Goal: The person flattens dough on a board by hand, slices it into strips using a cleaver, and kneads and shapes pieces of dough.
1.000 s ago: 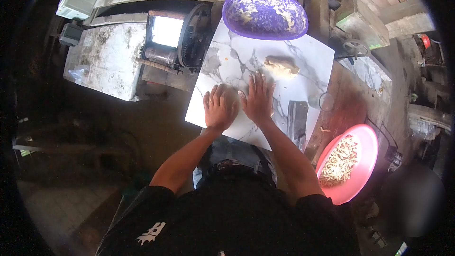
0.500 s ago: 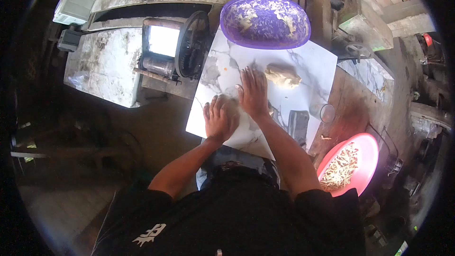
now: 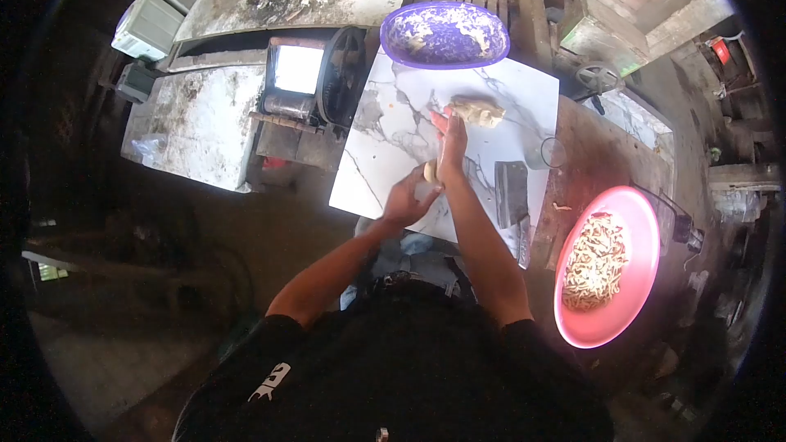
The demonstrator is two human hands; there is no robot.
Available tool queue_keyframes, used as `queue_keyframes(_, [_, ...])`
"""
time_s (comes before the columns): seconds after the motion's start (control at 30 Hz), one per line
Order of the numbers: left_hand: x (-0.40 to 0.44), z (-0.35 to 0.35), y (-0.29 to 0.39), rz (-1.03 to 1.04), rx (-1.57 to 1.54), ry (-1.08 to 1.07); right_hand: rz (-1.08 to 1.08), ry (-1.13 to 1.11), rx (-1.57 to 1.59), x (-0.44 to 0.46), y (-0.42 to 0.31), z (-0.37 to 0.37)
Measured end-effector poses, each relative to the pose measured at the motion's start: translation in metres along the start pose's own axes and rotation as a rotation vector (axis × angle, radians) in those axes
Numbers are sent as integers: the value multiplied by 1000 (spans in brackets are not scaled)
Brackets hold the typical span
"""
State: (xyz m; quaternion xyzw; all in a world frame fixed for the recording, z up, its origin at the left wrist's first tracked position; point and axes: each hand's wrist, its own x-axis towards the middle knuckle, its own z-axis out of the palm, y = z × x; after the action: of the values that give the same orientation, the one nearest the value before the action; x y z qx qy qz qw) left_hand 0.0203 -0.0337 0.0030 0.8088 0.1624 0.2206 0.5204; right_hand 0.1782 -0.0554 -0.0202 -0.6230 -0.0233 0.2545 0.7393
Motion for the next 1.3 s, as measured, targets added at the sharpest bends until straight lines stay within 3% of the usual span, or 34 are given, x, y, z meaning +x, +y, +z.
queue_keyframes(0.07, [-8,13,12,-136,-164,16,79,60,40,-14,-4,-4])
queue_keyframes(0.13, [-15,17,19,-137,-110,41,102,100,59,-18,-7,-13])
queue_keyframes(0.23, [-22,24,7,-173,-273,19,350,38,250,-34,-13,-30])
queue_keyframes(0.27, [-22,25,2,-166,-270,12,344,41,258,-38,-13,-36])
queue_keyframes(0.33, [-13,24,-4,-390,-575,-109,425,-163,190,-38,-7,-51])
queue_keyframes(0.4, [-9,19,0,-412,-564,-83,415,-207,105,-45,-8,-62])
queue_keyframes(0.47, [0,11,2,-433,-554,-54,372,-396,-166,-57,-14,-71])
queue_keyframes(0.5, [2,7,-1,-435,-476,-82,342,-474,-136,-63,-21,-74])
queue_keyframes(0.57, [8,-2,-8,-446,-272,-149,297,-428,-162,-74,-29,-73])
queue_keyframes(0.67, [16,-4,-8,-516,-223,-155,215,-322,-226,-73,-17,-76])
queue_keyframes(0.73, [13,3,-19,-509,-369,-118,175,-265,-265,-68,-3,-81])
queue_keyframes(0.8, [12,4,-23,-201,-292,-136,-198,-145,-761,-69,5,-86])
queue_keyframes(0.83, [12,2,-20,-199,-290,-133,-202,-147,-760,-68,6,-89])
queue_keyframes(0.9, [12,-4,-13,-98,179,-202,-77,-175,-880,-68,7,-92])
queue_keyframes(1.03, [1,4,-33,42,340,-227,-77,-187,-992,-82,-21,-85])
queue_keyframes(1.1, [-9,4,-40,340,590,-169,-255,-311,-924,-84,-15,-89])
queue_keyframes(1.23, [-31,-1,-38,344,728,-258,-414,-312,-962,-91,2,-90])
queue_keyframes(1.3, [-34,0,-31,217,803,-332,-513,-219,-933,-90,10,-87])
